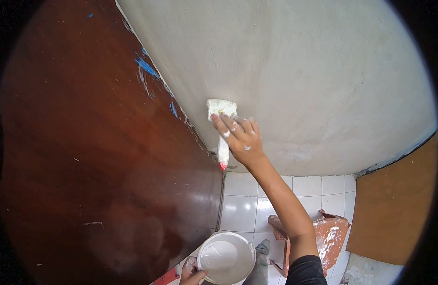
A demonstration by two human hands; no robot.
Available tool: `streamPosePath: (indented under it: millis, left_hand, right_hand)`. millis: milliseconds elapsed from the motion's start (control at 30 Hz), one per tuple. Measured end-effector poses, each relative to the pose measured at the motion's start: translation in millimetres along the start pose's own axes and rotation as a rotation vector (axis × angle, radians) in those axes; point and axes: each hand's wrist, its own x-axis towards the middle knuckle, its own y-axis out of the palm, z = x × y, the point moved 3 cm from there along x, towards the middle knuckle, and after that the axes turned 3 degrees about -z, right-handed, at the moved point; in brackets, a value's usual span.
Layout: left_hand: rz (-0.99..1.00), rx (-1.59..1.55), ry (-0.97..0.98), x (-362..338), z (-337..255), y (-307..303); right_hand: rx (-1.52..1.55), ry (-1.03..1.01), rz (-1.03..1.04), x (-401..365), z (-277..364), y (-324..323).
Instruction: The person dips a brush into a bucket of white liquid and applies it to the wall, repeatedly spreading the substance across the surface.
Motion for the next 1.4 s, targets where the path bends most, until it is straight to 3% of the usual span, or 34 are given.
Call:
streamPosePath:
  millis: [100, 200, 333, 433, 533, 567, 633, 700, 767, 867, 1000, 1033, 1167, 1300, 1400]
  left_hand:
    - [-0.014, -0.032, -0.083, 0.2, 3.1, -4.2]
    - [-0.013, -0.143, -0.093, 2.8, -6.2, 6.5]
    - [-0.081, -0.194, -0.083, -6.7, -26.3, 16.2]
    - [-0.053, 0.073, 0.074, -6.7, -62.7, 24.8]
    - [0.001, 0.039, -0.059, -23.4, -136.9, 48.2]
    - [-0.078, 0.015, -0.11, -25.4, -140.1, 54.2]
    - [-0.075, -0.035, -0.024, -12.1, -140.3, 55.9]
    - [-0.088, -0.116, -0.074, -24.4, -179.4, 81.3]
    - [-0.064, -0.107, 0.008, -20.9, -201.6, 93.4]
    - [-0.003, -0.068, 0.08, -11.0, -222.7, 97.5]
    - [0.121, -0.057, 0.21, -14.2, -271.6, 135.0]
    - [0.14, -0.031, 0.25, 14.7, -270.8, 124.9]
    - [0.236, 0.013, 0.294, 13.4, -295.5, 155.3]
    - [0.278, -0.008, 0.301, 4.5, -299.8, 191.3]
    - [0.292, -0.022, 0.287, -10.2, -293.5, 213.0]
  right_hand:
    - [-0.056, -0.098, 0.098, -55.7, 3.3, 28.4]
    - [0.064, -0.041, 0.409, -132.3, 9.3, 67.6]
    - [0.259, 0.254, 0.644, -169.8, 8.1, 76.8]
    - [0.402, 0.464, 0.609, -141.0, 6.8, 26.6]
    - [0.613, 0.845, 0.374, -117.6, 14.0, -40.0]
    - [0.744, 1.044, 0.318, -108.6, 14.5, -66.9]
    - [1.024, 1.427, 0.181, -82.9, 18.2, -115.8]
    - [1.078, 1.51, 0.078, -56.6, 25.0, -171.6]
    - [1.202, 1.67, 0.019, -23.3, 27.3, -224.5]
    - [1.303, 1.689, -0.083, 3.4, 32.6, -273.3]
    - [1.188, 1.542, -0.117, 14.5, 26.9, -330.1]
    - [1.14, 1.515, -0.094, 16.3, 28.7, -311.2]
    - [0.943, 1.41, 0.059, 27.8, 17.7, -332.0]
    - [0.676, 1.233, 0.347, 36.5, -3.8, -347.8]
    - [0.473, 1.214, 0.593, 45.6, -14.1, -361.0]
